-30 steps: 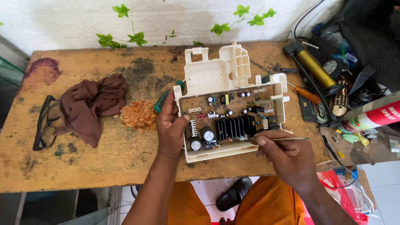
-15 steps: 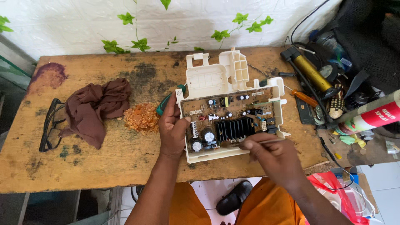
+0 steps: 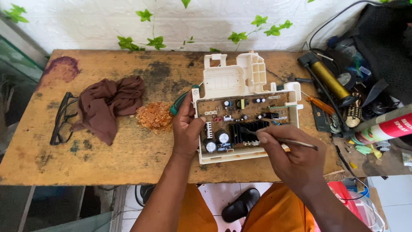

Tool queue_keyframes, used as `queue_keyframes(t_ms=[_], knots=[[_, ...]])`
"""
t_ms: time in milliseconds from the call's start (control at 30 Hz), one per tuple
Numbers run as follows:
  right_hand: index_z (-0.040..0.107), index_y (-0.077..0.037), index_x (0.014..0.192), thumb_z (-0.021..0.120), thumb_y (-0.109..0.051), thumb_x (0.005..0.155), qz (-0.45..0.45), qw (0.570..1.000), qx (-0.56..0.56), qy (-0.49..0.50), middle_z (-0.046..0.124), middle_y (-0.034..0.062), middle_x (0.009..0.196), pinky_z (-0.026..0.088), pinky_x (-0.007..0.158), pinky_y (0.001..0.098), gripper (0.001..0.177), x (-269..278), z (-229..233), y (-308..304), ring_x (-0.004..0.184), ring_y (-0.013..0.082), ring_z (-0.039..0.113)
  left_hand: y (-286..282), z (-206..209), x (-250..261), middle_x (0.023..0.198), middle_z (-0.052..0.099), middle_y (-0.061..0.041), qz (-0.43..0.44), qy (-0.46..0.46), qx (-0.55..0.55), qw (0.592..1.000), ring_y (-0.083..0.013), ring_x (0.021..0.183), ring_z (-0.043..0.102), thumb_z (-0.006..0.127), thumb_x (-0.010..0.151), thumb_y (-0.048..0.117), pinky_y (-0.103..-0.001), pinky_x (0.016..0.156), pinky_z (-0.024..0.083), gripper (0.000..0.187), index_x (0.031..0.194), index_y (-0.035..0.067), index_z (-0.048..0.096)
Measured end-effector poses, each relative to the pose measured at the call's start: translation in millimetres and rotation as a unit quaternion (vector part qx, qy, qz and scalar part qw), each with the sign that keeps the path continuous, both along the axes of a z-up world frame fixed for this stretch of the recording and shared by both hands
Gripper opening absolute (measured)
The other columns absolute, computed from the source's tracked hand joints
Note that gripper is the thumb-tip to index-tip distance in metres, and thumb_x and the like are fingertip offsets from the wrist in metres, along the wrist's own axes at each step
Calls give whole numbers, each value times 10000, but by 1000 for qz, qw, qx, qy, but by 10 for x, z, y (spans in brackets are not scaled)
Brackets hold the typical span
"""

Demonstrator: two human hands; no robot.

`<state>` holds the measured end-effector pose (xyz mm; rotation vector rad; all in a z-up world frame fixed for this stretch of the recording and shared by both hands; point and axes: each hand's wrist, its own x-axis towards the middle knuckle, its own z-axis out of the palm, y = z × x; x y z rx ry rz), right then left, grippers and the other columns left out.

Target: The person uses a small metal tool to probe and adjust components on a circuit board inside a white plastic casing. They then switch to a screwdriver to tighten screws on a heatsink attached to the board.

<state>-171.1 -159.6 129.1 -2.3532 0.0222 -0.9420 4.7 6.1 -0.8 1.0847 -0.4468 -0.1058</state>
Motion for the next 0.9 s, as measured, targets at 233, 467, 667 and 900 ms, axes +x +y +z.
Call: queue_keyframes(t_ms=[233, 467, 667, 900], knots=[[786, -120, 939, 759, -220, 955, 1, 999, -39, 8, 719, 125, 674, 587, 557, 399, 105, 232, -102, 58, 625, 343, 721, -45, -51, 23, 1154, 732, -167, 22, -31, -41, 998, -131, 901, 626, 661, 825, 66, -235, 620, 495, 800, 1587, 93, 420], [826, -225, 825, 603, -428, 918, -13, 970, -60, 236, 785, -71, 665, 493, 474, 278, 316, -149, 58, -29, 478, 89, 699, 13, -26, 21, 1391, 633, -132, -2, 12, -10, 1000, -204, 1125, 625, 581, 903, 43, -428, 773, 440, 754, 1614, 114, 339], [752, -66, 907, 670, -195, 1005, -114, 987, 18, 113, 736, 30, 705, 512, 584, 251, 181, -244, 80, -331, 642, 116, 703, -25, 42, -16, 1306, 687, -114, 6, 5, -18, 1000, -188, 1104, 654, 623, 862, 23, -375, 858, 542, 768, 1594, 80, 399], [738, -24, 908, 690, -145, 1029, -35, 998, -46, -3, 722, 53, 755, 530, 613, 295, 178, -53, 81, -421, 696, 152, 706, -7, 51, -25, 1289, 679, -133, 3, 13, -10, 1000, -214, 1100, 655, 561, 863, -2, -384, 891, 623, 751, 1589, 93, 391]])
